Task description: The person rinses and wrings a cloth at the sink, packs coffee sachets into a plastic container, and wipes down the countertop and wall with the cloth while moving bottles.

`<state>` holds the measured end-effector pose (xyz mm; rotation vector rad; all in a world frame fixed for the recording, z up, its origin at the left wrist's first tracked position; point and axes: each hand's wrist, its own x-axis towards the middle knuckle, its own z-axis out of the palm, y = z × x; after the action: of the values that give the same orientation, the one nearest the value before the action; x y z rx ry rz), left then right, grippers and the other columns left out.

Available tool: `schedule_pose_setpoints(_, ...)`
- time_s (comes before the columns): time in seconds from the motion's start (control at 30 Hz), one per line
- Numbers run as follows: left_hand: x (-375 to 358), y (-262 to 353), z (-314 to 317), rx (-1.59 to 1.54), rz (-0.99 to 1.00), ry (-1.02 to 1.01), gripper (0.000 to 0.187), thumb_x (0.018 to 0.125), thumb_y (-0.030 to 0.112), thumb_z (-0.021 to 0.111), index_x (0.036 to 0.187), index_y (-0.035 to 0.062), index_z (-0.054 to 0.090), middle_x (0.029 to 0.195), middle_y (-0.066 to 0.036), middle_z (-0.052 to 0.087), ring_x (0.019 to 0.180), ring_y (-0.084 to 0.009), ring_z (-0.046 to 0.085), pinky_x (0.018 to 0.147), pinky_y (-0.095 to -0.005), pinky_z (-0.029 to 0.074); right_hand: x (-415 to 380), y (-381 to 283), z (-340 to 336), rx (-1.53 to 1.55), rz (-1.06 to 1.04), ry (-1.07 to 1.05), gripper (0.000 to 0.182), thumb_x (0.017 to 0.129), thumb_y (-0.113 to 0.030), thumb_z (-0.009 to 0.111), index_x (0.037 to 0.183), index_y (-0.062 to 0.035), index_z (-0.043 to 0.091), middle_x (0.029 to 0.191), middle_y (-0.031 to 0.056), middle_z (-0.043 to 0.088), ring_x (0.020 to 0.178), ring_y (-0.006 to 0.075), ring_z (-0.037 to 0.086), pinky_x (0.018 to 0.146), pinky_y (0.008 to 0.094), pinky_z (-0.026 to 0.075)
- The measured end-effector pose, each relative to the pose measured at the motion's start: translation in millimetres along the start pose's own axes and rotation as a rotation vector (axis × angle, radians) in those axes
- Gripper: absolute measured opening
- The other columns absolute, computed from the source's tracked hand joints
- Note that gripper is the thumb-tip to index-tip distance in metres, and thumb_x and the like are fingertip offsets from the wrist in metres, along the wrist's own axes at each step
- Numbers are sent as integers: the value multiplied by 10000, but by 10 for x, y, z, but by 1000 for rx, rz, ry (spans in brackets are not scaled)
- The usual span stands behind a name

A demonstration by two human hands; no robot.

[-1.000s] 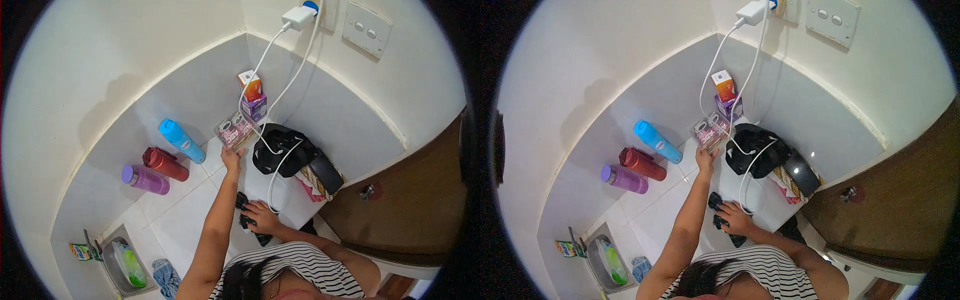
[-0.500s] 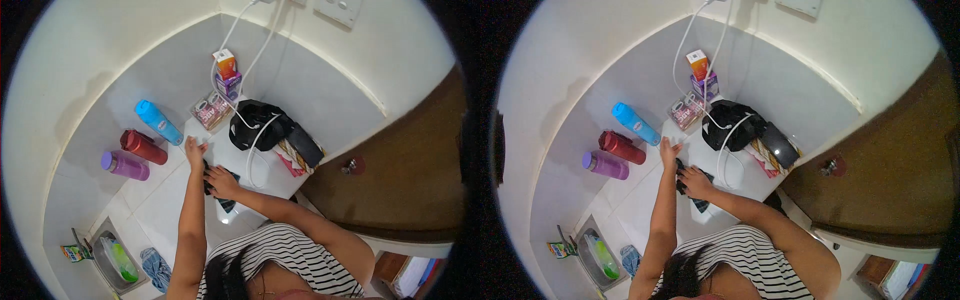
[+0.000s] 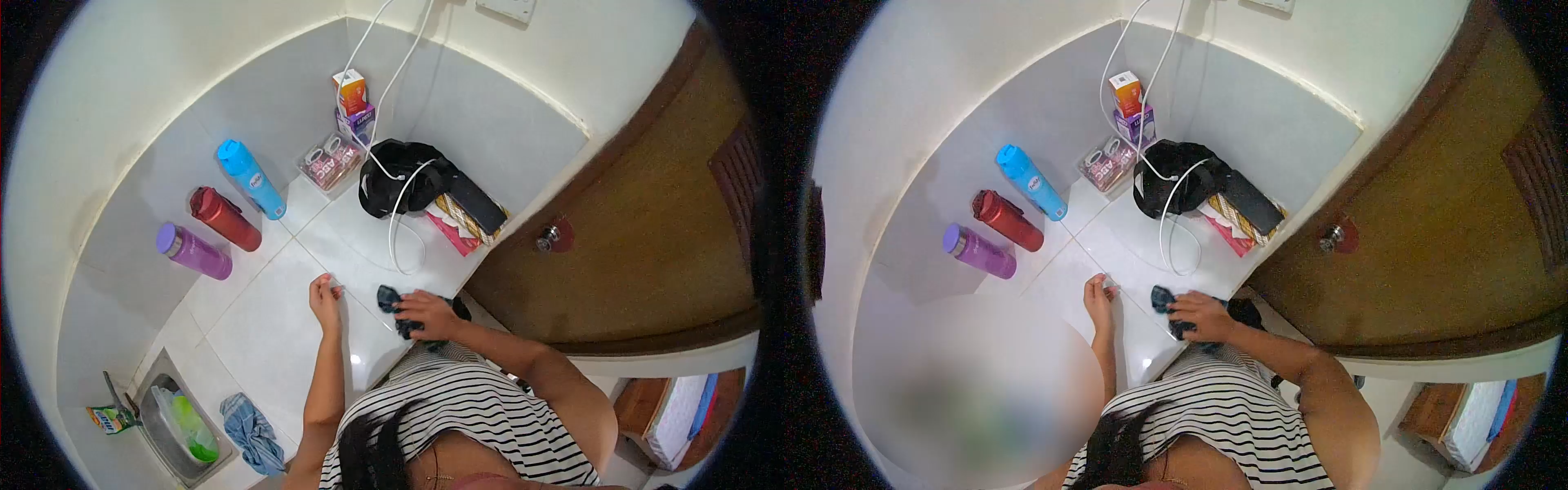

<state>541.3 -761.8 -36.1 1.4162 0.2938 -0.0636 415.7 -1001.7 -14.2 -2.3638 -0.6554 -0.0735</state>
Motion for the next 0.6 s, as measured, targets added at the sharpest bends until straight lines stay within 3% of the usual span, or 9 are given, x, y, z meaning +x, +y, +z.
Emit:
schedule_pose_setpoints(0.2,-369,12,89,42,86,-187,195,985,211,517,1015,37,600,905,-21,621,707,-88,576,643,-229,473,-1,-187,165,-132,191,174,465,654,-224,709,1105,-132,649,1265,61,586,1210,270,511,1066,460,363)
schedule_pose_setpoints(0.3,-591,-11,40,80,107,-219,196,981,204,525,1024,28,602,897,-22,621,706,-88,577,640,-229,476,179,-334,309,-62,135,166,452,655,-216,709,1087,-103,643,1251,101,586,1217,305,500,1061,475,359)
schedule_pose_setpoints(0.43,-790,7,-5,1,113,-148,189,976,195,543,1033,25,600,839,-19,619,714,-83,570,643,-227,474,575,-420,550,-82,-42,12,526,663,-246,725,1147,-79,605,1209,129,569,1218,320,476,1072,487,341)
schedule_pose_setpoints(0.47,-810,4,-28,40,192,-115,181,973,185,546,1016,19,606,814,-17,615,709,-87,569,645,-230,475,661,-440,555,-70,-71,-5,531,661,-238,731,1150,-76,603,1200,134,567,1215,324,474,1071,492,342)
schedule_pose_setpoints(0.6,-1125,140,-212,145,286,46,169,967,171,551,973,19,626,857,-26,634,711,-99,580,652,-244,474,647,-368,537,24,-104,-59,509,709,-221,714,1186,-96,591,1344,138,513,1280,329,435,1078,511,320)
